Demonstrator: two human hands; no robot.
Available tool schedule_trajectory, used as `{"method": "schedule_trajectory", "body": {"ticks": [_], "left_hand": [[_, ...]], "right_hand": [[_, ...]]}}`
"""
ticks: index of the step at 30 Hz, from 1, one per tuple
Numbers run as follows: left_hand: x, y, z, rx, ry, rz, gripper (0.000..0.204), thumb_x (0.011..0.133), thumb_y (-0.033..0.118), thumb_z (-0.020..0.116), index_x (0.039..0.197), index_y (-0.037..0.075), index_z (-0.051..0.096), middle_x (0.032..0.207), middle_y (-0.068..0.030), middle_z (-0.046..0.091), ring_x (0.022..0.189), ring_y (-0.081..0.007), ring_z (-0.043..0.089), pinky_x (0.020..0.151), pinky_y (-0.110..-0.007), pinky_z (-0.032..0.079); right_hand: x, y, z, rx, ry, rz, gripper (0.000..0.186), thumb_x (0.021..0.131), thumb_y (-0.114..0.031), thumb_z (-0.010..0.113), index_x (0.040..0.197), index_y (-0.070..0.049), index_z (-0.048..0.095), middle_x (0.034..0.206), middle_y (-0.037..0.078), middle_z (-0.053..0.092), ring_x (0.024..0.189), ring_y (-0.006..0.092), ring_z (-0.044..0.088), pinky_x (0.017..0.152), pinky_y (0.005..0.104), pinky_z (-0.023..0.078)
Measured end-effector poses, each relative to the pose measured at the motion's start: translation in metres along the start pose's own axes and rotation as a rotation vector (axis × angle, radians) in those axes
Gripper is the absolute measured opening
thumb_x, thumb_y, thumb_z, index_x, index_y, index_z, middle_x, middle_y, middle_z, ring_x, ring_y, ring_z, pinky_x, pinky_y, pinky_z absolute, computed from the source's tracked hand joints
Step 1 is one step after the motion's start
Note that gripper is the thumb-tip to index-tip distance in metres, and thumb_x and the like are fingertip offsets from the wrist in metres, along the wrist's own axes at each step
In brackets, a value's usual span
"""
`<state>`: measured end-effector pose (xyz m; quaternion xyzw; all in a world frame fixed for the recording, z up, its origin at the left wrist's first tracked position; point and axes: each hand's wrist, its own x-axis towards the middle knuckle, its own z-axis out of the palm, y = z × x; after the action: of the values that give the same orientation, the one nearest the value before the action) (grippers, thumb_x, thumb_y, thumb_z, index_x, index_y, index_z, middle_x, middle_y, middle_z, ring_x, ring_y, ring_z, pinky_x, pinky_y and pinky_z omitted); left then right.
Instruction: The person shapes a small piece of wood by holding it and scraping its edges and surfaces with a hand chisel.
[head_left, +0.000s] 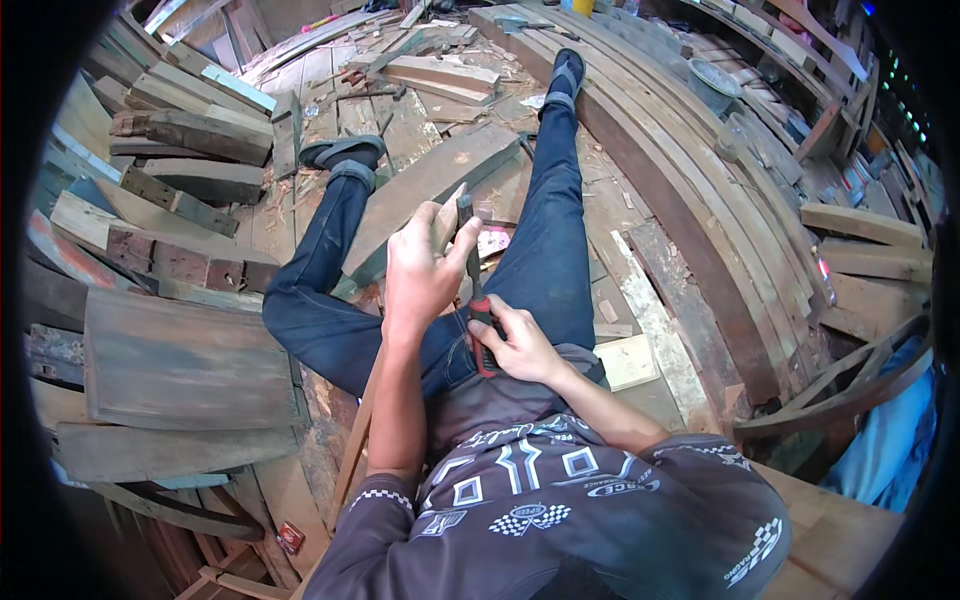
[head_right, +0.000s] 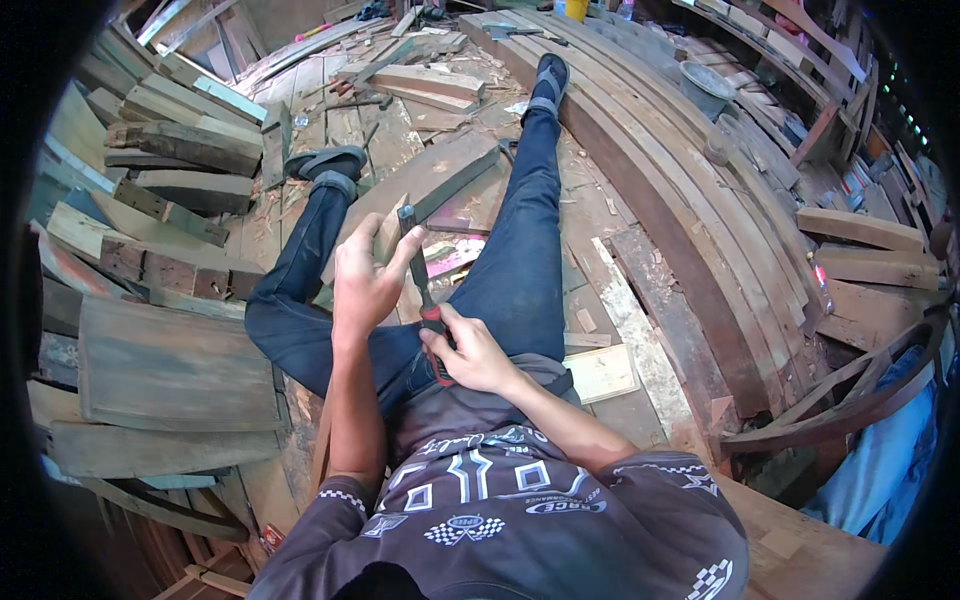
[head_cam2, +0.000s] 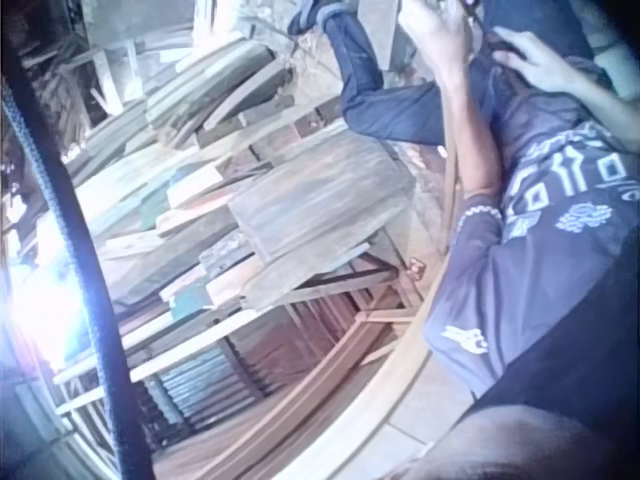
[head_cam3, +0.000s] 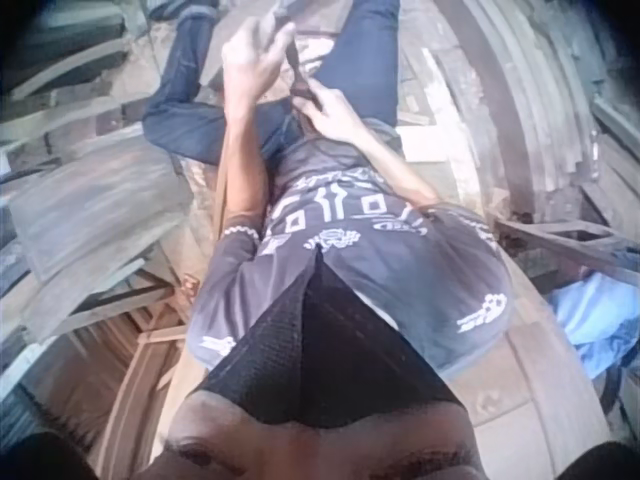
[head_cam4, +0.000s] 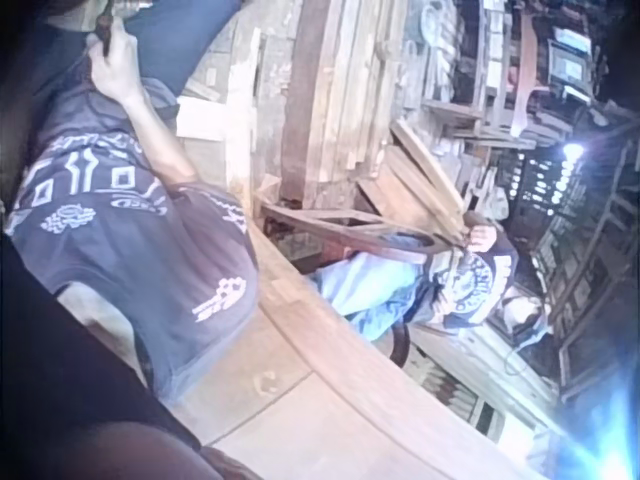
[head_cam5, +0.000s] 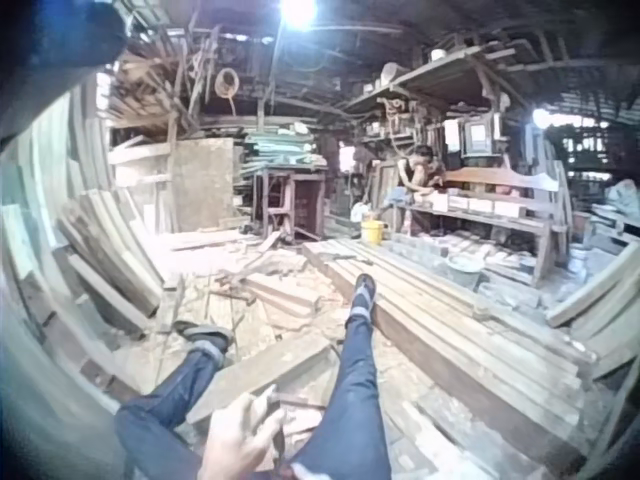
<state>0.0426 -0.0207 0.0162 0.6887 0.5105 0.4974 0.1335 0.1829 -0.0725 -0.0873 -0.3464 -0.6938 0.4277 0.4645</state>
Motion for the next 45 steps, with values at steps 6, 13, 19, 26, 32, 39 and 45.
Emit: {"method": "schedule_trajectory", "body": {"ticks": [6,13,19,26,32,39,45], "left_hand": [[0.029,-0.009,-0.007,0.002,-0.098,-0.116,0.037,0.087,0.029,0.070,0.087,-0.005,0.057,0.068,-0.0212,0.061,0.061,-0.0238,0.061,0.059,-0.039,0.047],[0.048,-0.017,-0.015,-0.510,-0.516,-0.345,0.022,0.097,0.020,0.055,0.110,0.002,0.053,0.080,-0.0007,0.053,0.065,-0.0070,0.049,0.057,-0.024,0.043],[0.051,-0.022,-0.009,-0.624,-0.557,-0.316,0.012,0.098,0.015,0.048,0.099,0.002,0.050,0.078,-0.0024,0.052,0.065,-0.0088,0.050,0.055,-0.025,0.045],[0.050,-0.021,-0.002,-0.621,-0.507,-0.358,0.010,0.094,0.007,0.057,0.097,0.004,0.048,0.076,-0.0026,0.055,0.051,-0.0086,0.049,0.046,-0.023,0.041],[0.044,-0.022,0.004,-0.613,-0.483,-0.295,0.011,0.093,0.006,0.049,0.103,0.002,0.049,0.079,-0.0038,0.053,0.057,-0.0063,0.044,0.048,-0.020,0.037],[0.039,-0.016,-0.001,-0.639,-0.471,-0.241,0.015,0.091,0.004,0.053,0.105,0.002,0.048,0.076,-0.0030,0.052,0.054,-0.0058,0.044,0.045,-0.020,0.035],[0.039,-0.013,-0.004,-0.637,-0.485,-0.231,0.014,0.092,0.000,0.053,0.104,0.003,0.047,0.073,-0.0005,0.049,0.048,-0.0038,0.040,0.042,-0.020,0.032]], "right_hand": [[-0.011,-0.007,-0.002,0.468,0.071,0.240,0.017,0.101,-0.015,0.045,0.110,0.000,0.046,0.060,0.003,0.050,0.039,0.0104,0.049,0.037,0.0249,0.038],[-0.011,-0.030,-0.006,0.540,0.171,0.179,0.057,0.101,-0.008,0.038,0.154,-0.012,0.017,0.077,0.007,0.057,0.039,0.0092,0.050,0.035,0.0233,0.042],[-0.012,-0.036,-0.013,0.557,0.130,0.183,0.060,0.100,-0.005,0.039,0.155,-0.015,0.018,0.074,0.006,0.060,0.042,0.0085,0.052,0.039,0.0225,0.045],[-0.015,-0.039,-0.013,0.529,0.136,0.144,0.058,0.099,-0.005,0.039,0.154,-0.013,0.023,0.068,0.004,0.058,0.044,0.0072,0.052,0.044,0.0220,0.046],[-0.016,-0.042,-0.007,0.415,0.153,0.091,0.058,0.099,-0.006,0.040,0.154,-0.014,0.023,0.068,0.004,0.059,0.044,0.0060,0.051,0.044,0.0214,0.045],[-0.021,-0.054,-0.003,0.437,0.149,0.118,0.057,0.101,-0.006,0.036,0.155,-0.011,0.019,0.071,0.007,0.060,0.046,0.0078,0.052,0.045,0.0215,0.045],[-0.024,-0.053,0.000,0.433,0.135,0.106,0.057,0.101,-0.007,0.035,0.155,-0.011,0.018,0.071,0.008,0.059,0.045,0.0083,0.051,0.044,0.0220,0.045]]}}
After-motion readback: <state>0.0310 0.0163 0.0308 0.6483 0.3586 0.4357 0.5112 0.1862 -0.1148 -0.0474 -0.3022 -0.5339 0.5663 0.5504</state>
